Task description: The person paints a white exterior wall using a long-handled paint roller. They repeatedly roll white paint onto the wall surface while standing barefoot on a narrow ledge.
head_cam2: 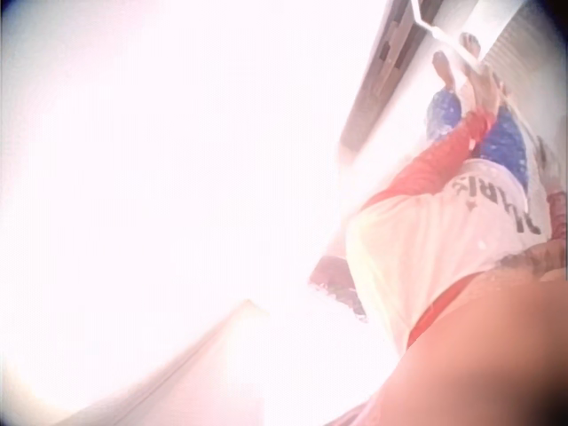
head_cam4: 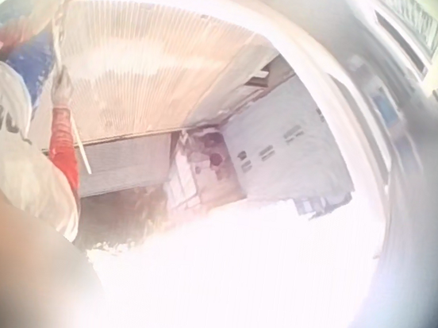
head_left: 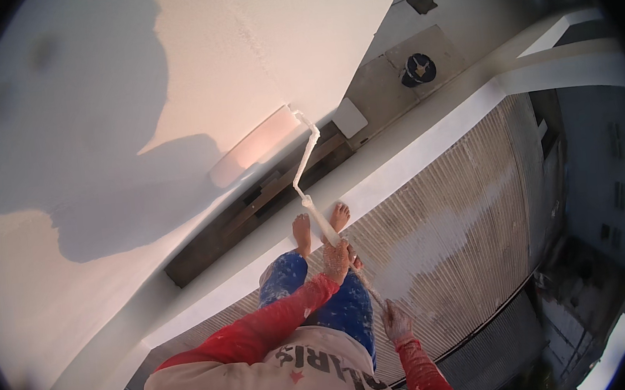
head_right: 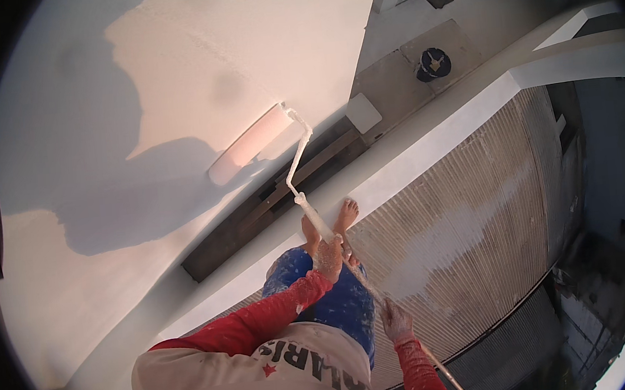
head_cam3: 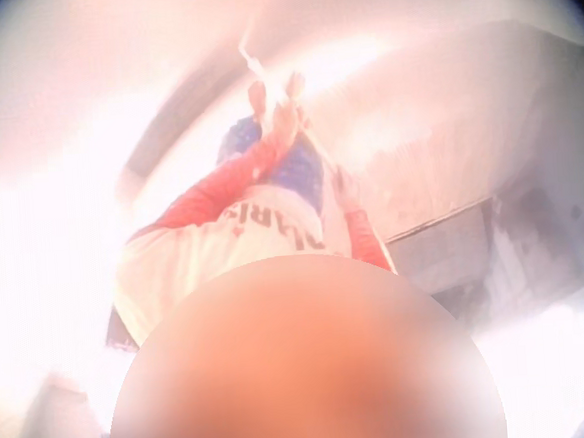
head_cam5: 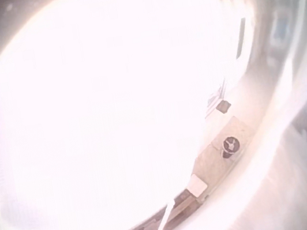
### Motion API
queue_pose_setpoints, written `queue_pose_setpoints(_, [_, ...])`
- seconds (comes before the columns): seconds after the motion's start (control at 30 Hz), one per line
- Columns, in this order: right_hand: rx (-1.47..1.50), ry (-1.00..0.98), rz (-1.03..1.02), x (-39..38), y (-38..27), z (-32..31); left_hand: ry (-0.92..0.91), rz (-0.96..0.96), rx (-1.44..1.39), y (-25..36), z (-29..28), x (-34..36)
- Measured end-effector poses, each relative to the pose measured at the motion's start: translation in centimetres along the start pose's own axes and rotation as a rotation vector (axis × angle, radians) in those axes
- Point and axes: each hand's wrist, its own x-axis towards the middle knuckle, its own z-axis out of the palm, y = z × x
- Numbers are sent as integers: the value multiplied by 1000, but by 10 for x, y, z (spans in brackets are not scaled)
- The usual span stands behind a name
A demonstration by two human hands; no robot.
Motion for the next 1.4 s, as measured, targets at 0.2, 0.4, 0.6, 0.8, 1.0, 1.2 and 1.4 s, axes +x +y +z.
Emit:
queue_pose_setpoints(0.2, [-39, -20, 99, 20, -10, -6, 107, -72, -6, 16, 8, 33])
queue_pose_setpoints(0.4, [-170, -292, 454, -21, 12, -48, 237, -183, -12, 16, -2, 89])
queue_pose_setpoints(0.6, [25, -411, 696, -47, 0, -83, 189, -148, 22, 25, -29, 148])
queue_pose_setpoints(0.8, [110, -397, 584, 25, -66, -99, 185, -219, 49, 49, -47, 216])
queue_pose_setpoints(1.0, [153, -438, 545, 98, -108, -108, 168, -229, -32, 71, -56, 279])
queue_pose_setpoints(1.2, [163, -412, 516, 132, -124, -103, 267, -209, 24, 64, -49, 280])
queue_pose_setpoints(1.4, [163, -415, 475, 129, -103, -87, 233, -218, -246, 24, -62, 263])
